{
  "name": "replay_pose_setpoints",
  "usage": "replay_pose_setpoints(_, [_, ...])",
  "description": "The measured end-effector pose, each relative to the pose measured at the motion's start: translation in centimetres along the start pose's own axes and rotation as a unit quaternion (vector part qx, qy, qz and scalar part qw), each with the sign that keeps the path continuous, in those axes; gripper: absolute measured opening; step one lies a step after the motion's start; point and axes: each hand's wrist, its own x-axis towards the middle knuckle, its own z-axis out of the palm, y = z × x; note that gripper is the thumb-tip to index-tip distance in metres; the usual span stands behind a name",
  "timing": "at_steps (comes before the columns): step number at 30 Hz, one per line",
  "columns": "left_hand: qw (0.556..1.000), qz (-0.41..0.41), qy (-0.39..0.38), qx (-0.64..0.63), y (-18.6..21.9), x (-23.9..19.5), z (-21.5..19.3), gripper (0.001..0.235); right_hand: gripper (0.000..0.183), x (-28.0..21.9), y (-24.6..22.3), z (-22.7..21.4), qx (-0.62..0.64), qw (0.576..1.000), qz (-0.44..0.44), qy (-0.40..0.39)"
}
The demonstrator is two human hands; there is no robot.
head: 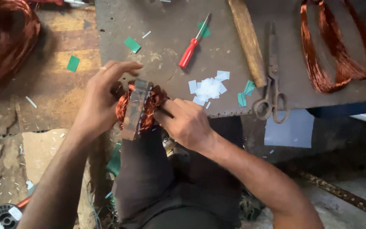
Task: The person winds copper wire coils around an iron core by hand and secures them with small white slips.
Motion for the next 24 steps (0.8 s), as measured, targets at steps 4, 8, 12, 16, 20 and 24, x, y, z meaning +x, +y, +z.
replay_pose_setpoints(4, [0.995,-0.076,-0.041,-0.039,-0.3,-0.5,-0.7,0.060,0.017,-0.3,0.0,-0.4,0.044,0.999,0.015,0.007])
replay_pose_setpoints(8, [0.996,-0.067,-0.049,-0.032,-1.1,-1.0,-0.9,0.065,0.014,0.0,0.4,-1.4,0.015,1.000,-0.004,-0.019])
replay_pose_setpoints(12, [0.994,-0.089,0.017,0.063,-2.3,-1.8,-0.1,0.051,0.011,-0.1,0.0,-1.2,-0.012,0.999,0.010,-0.036])
replay_pose_setpoints(16, [0.997,0.033,-0.011,0.069,-2.3,-2.4,-0.4,0.038,0.013,-0.3,0.5,-1.0,-0.016,0.999,-0.022,-0.027])
replay_pose_setpoints(20, [0.992,0.040,-0.110,0.056,-0.8,-1.7,-1.3,0.042,0.019,-0.7,0.5,-0.1,-0.012,0.999,-0.037,0.018])
replay_pose_setpoints(24, [0.986,0.041,-0.149,0.056,0.0,0.3,-1.1,0.039,0.022,-0.6,-0.3,0.8,-0.044,0.999,-0.012,0.016])
